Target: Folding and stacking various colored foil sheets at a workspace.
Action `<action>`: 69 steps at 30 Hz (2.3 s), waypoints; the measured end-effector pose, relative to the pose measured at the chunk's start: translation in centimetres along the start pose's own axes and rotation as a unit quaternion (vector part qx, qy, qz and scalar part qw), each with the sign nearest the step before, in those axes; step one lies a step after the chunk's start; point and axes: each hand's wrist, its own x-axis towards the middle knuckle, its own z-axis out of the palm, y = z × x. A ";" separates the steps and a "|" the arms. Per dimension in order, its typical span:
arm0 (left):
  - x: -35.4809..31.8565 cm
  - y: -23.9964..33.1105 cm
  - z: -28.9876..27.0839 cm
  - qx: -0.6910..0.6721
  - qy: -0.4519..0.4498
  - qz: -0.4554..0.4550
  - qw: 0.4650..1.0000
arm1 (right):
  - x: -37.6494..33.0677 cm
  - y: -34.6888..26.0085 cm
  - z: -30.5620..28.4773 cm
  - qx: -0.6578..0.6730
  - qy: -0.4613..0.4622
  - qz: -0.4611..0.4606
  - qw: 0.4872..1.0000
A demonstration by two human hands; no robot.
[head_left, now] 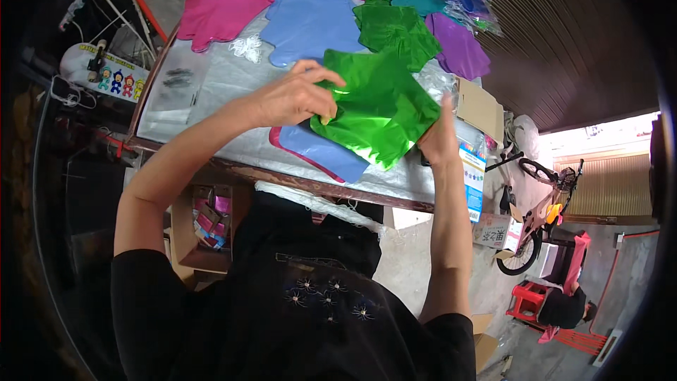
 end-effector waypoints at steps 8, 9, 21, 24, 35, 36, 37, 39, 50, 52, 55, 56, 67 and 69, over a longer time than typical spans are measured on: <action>-9.3 -0.3 0.9 -0.020 0.184 -0.369 0.911 | -3.0 6.1 0.6 -0.267 0.089 -0.061 0.958; -9.9 -0.3 1.3 -0.019 0.185 -0.369 0.911 | -3.0 6.5 0.5 -0.268 0.088 -0.061 0.958; -10.6 -1.1 3.8 0.056 0.179 -0.380 0.906 | -1.8 9.1 -0.2 -0.292 0.116 -0.188 0.931; -11.2 -2.0 3.7 -0.122 0.230 -0.455 0.852 | -1.9 9.0 0.0 -0.368 0.114 -0.173 0.907; -10.4 -1.7 3.3 -0.105 0.217 -0.530 0.813 | -2.4 8.9 1.2 -0.331 0.102 -0.169 0.923; -10.5 -1.7 3.1 -0.108 0.215 -0.539 0.807 | -2.4 8.8 1.5 -0.322 0.101 -0.164 0.927; -10.5 -1.8 3.1 -0.108 0.215 -0.540 0.807 | -2.4 8.6 1.7 -0.322 0.100 -0.163 0.927; -10.7 -1.8 3.3 -0.108 0.219 -0.533 0.810 | -2.4 8.6 2.1 -0.307 0.095 -0.142 0.936; -9.9 3.5 2.8 0.046 0.242 -0.385 0.890 | -1.8 8.4 2.3 -0.318 0.096 -0.150 0.931; -9.0 6.0 3.0 0.034 0.212 -0.333 0.918 | -1.7 8.4 2.4 -0.313 0.092 -0.154 0.933; -8.1 7.8 3.3 -0.016 0.132 -0.261 0.956 | -1.3 8.5 1.7 -0.309 0.095 -0.146 0.935; -8.2 7.7 3.6 -0.024 0.111 -0.267 0.957 | -1.2 8.5 1.5 -0.307 0.097 -0.143 0.936; -8.6 7.2 3.8 -0.049 0.075 -0.277 0.957 | -6.1 3.2 3.3 -0.754 0.178 -0.129 0.619; -8.9 7.2 3.7 -0.046 0.078 -0.285 0.954 | -6.0 3.8 3.2 -0.759 0.162 -0.149 0.613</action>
